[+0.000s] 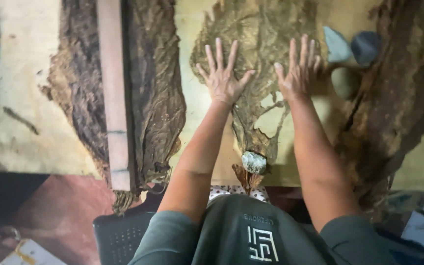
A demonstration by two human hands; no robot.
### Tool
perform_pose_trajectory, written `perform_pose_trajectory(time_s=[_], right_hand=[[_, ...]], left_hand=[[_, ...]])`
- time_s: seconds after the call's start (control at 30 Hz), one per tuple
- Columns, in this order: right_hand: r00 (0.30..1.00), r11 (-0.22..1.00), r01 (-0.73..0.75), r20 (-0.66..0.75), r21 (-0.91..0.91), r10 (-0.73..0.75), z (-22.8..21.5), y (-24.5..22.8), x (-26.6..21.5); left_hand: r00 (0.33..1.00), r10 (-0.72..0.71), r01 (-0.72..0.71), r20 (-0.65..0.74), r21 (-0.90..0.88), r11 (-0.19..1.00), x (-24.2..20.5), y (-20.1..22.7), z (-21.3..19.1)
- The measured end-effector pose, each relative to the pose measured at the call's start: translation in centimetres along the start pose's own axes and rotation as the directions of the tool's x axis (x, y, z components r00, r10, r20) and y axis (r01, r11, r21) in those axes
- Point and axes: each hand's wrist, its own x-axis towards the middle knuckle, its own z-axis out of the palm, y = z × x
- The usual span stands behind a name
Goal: The person arranges large dried leaves on a flat surface, using smooth stones to hold them in place. They repeatedly lift, fold, and reposition the leaves, adjusting the stones to secure the layout.
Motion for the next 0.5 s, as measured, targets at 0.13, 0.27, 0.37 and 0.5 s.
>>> perform_pose_trajectory(time_s=[0.13,0.27,0.37,0.5], right_hand=[[0.990,0.995,-0.089,0.105,-0.034,0.093,-0.1,0.1,0.4],[0.998,0.997,-0.044,0.043,0.062,0.042,-0.4,1.1,0.1],[0.941,0.974,0.159,-0.322,0.164,-0.099,-2.9,0.7,-1.4],[0.785,0.980,0.143,-0.619,0.137,-0.028,-3.0,4.7,-1.1]], left_hand=[[1.000,0.008,-0.008,0.009,0.075,0.997,-0.2,-0.2,0.3],[0.996,0.013,-0.008,-0.084,0.064,0.998,-0.1,-0.1,1.5],[0.994,0.013,-0.005,-0.110,0.074,0.997,0.0,-0.3,1.9],[0.999,-0.013,0.007,0.041,0.127,0.992,-0.3,-0.1,-0.3]])
